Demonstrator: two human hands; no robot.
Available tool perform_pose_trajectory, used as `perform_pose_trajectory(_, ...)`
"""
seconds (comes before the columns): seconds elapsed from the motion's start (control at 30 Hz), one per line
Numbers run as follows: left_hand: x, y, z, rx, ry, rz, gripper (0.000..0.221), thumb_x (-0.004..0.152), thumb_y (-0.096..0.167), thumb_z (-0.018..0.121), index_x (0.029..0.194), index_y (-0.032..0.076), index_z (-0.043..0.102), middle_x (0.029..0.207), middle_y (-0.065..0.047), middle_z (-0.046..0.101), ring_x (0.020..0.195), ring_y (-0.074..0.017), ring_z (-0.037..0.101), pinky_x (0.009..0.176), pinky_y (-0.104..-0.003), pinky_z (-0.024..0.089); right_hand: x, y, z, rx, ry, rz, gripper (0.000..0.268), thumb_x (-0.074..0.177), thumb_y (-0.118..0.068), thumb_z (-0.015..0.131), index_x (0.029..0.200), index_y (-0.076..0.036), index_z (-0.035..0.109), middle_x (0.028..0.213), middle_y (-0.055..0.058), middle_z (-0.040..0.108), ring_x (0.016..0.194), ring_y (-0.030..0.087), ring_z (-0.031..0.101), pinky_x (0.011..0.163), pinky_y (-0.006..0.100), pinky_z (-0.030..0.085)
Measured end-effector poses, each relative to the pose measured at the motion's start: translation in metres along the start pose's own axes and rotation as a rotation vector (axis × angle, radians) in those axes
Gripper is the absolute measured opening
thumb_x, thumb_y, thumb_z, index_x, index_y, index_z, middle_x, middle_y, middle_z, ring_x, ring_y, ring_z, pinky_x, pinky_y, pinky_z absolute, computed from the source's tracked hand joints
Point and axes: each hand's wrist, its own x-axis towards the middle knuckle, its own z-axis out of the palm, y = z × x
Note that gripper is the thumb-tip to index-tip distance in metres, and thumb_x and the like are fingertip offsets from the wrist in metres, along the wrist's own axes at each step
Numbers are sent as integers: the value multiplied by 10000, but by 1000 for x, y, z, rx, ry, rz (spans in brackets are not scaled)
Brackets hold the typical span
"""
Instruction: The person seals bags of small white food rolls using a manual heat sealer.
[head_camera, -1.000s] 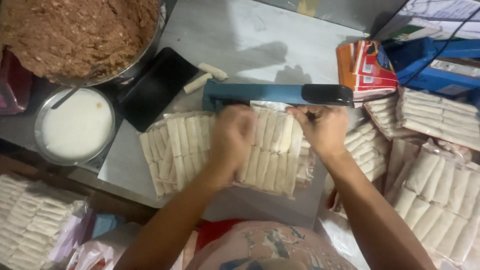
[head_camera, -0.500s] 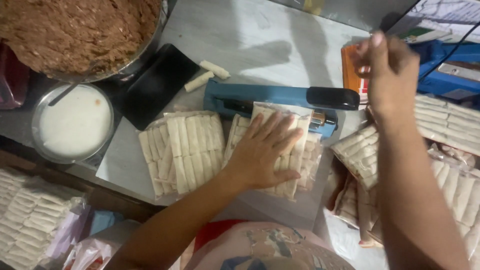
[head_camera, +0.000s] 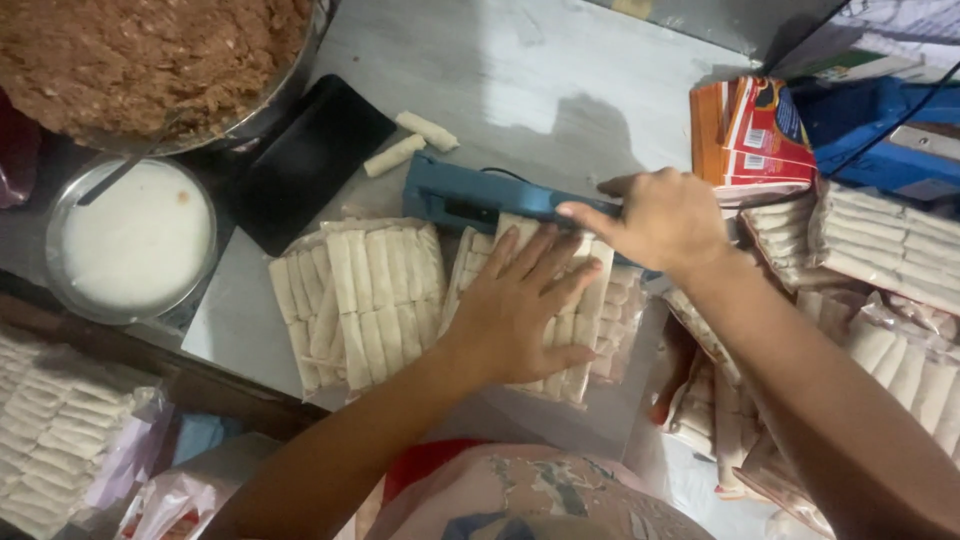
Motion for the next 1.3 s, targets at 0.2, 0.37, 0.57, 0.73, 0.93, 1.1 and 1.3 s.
perform_pose_trajectory(0.2,1,6,-4,-12,-52,-17,888,804,766,444,1479,189,430,1531,-155,420,1442,-403,360,1159,-644,227,4,1,3,67,-49,20,672,814,-812,436,1142,-317,751,991,143,764,1003,410,706,842,472,557)
perform_pose_trajectory(0.37,3,11,1,1,-27,-25,950,786,831,384,1501,206,413,1548,-153,386,1471,-421,278,1155,-675,196,3,4,5,123,-14,-10,696,789,-819,481,1086,-263,775,931,148,766,951,408,716,821,464,565)
perform_pose_trajectory(0.57,3,10,5,21,16,-15,943,779,828,403,1509,231,401,1541,-138,409,1468,-404,305,1149,-683,205,3,5,5,110,22,-28,689,800,-820,492,1062,-252,780,913,125,768,919,371,731,780,433,576)
perform_pose_trajectory(0.73,3,12,1,40,8,-24,911,790,817,407,1483,226,442,1538,-126,416,1466,-388,308,1150,-677,204,8,8,4,230,0,-22,623,809,-767,501,1073,-274,775,897,100,770,927,355,727,799,432,563)
perform_pose_trajectory(0.93,-1,5,-3,-148,64,-133,639,897,506,596,1422,149,519,1486,-177,459,1421,-429,350,1137,-642,222,11,20,8,489,110,-127,451,877,-626,602,1118,-278,757,981,62,757,939,312,718,812,462,539)
perform_pose_trajectory(1.1,-15,-5,-17,-169,140,-457,804,846,484,690,1501,127,391,1340,-178,500,1297,-404,467,1071,-569,356,-36,59,-25,578,141,-184,343,891,-404,647,1152,-195,727,1074,126,734,975,347,689,811,471,536)
perform_pose_trajectory(1.3,-16,1,-28,-343,39,-713,929,743,463,801,1484,73,399,1276,-199,601,1152,-373,594,942,-486,498,-109,181,-51,538,288,-180,435,914,-256,615,1289,-36,631,1301,179,662,814,229,707,689,347,580)
